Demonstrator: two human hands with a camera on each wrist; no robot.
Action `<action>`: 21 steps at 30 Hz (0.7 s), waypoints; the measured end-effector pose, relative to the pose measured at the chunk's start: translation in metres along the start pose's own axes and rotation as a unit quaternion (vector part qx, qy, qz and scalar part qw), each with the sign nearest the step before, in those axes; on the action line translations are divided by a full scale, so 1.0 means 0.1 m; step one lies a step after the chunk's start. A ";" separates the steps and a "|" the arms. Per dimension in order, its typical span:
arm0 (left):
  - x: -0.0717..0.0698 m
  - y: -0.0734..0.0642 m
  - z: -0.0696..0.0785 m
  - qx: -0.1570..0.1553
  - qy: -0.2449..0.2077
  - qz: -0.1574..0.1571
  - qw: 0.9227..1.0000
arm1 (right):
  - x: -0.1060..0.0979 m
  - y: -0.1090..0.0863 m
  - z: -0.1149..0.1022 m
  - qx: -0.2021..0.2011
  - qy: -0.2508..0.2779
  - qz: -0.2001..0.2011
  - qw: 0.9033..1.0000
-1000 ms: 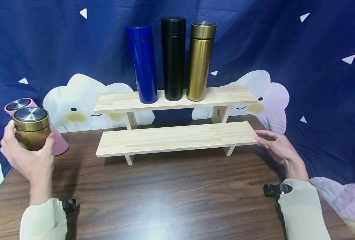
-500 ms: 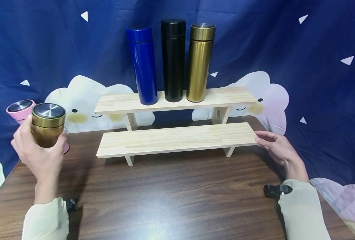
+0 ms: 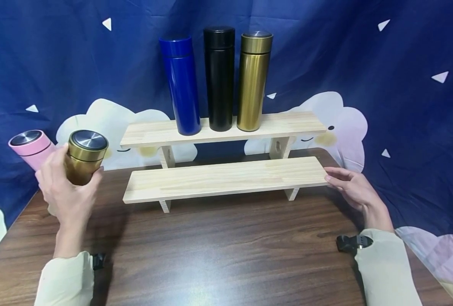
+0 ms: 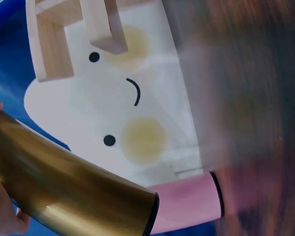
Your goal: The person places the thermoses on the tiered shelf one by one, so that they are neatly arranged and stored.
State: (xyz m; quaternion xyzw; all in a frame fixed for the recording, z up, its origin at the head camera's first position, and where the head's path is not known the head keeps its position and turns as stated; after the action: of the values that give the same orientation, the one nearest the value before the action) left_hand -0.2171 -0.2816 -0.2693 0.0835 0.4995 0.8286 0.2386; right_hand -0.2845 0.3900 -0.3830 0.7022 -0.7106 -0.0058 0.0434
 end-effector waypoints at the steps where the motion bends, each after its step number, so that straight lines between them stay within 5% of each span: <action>1: 0.01 0.00 0.02 0.002 -0.002 -0.004 1.000 | 0.00 0.00 0.00 0.000 0.000 0.000 1.000; 21: 0.29 -0.02 0.47 0.095 -0.027 -0.035 0.994 | -0.01 0.01 0.00 0.004 -0.008 0.009 1.000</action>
State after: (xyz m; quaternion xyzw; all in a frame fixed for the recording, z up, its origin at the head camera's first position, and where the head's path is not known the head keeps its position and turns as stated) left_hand -0.2237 -0.2298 -0.2514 0.1100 0.5720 0.7660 0.2719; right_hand -0.2858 0.3906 -0.3833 0.6961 -0.7170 -0.0086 0.0350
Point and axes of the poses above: each hand's wrist, its own y-axis towards the middle knuckle, its own x-axis out of the palm, z = x × y, the point moved 8 cm from there along y, towards the middle knuckle, and after that the axes turned 5 degrees about z, right-handed, at the moved point
